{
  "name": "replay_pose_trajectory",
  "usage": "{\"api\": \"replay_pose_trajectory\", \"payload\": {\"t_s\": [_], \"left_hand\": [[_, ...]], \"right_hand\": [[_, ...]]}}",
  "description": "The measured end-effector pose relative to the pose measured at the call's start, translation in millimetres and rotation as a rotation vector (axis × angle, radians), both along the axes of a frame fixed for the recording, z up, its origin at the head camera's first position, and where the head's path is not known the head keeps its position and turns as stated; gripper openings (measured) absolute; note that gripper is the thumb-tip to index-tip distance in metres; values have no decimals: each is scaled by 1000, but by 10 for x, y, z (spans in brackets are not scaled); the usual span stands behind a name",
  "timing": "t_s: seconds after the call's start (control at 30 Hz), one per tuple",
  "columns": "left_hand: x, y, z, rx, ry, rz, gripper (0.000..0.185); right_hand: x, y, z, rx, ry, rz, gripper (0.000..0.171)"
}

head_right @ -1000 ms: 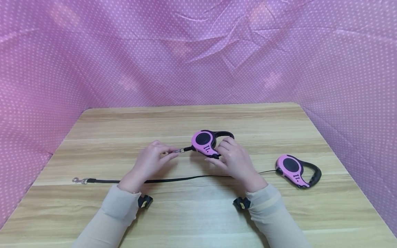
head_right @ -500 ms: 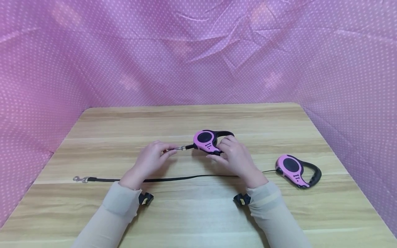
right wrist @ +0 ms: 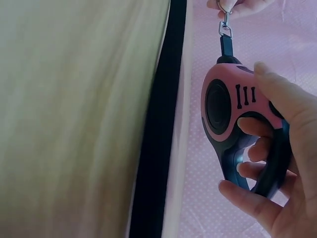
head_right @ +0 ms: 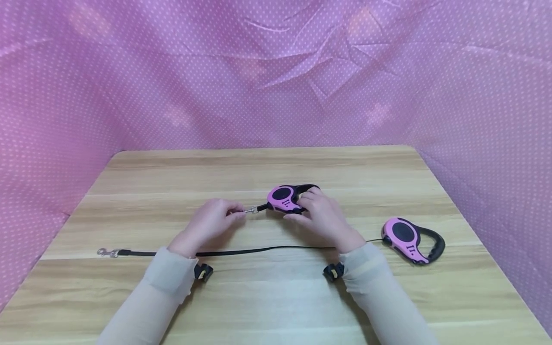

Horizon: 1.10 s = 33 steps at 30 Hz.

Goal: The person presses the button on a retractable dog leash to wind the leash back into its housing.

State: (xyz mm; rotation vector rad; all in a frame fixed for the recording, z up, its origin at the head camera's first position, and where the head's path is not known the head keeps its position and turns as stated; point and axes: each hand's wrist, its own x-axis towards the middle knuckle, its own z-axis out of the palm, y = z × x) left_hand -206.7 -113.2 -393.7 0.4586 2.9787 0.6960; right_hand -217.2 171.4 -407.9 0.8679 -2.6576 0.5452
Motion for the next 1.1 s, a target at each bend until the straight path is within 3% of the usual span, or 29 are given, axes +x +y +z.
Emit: {"api": "replay_pose_trajectory", "payload": {"t_s": [0.37,0.77,1.1], "left_hand": [[-115,53,-12,11,-116,33,15],[-129,49,2,-60,-95,70,14],[-128,42,-21,-105,-165,82,10]], "right_hand": [[-129,12,-50,45,-57,-18,37],[-149,-4,-60,42,-190,-22,43],[-141,4,-48,100,-319,-13,46]]}}
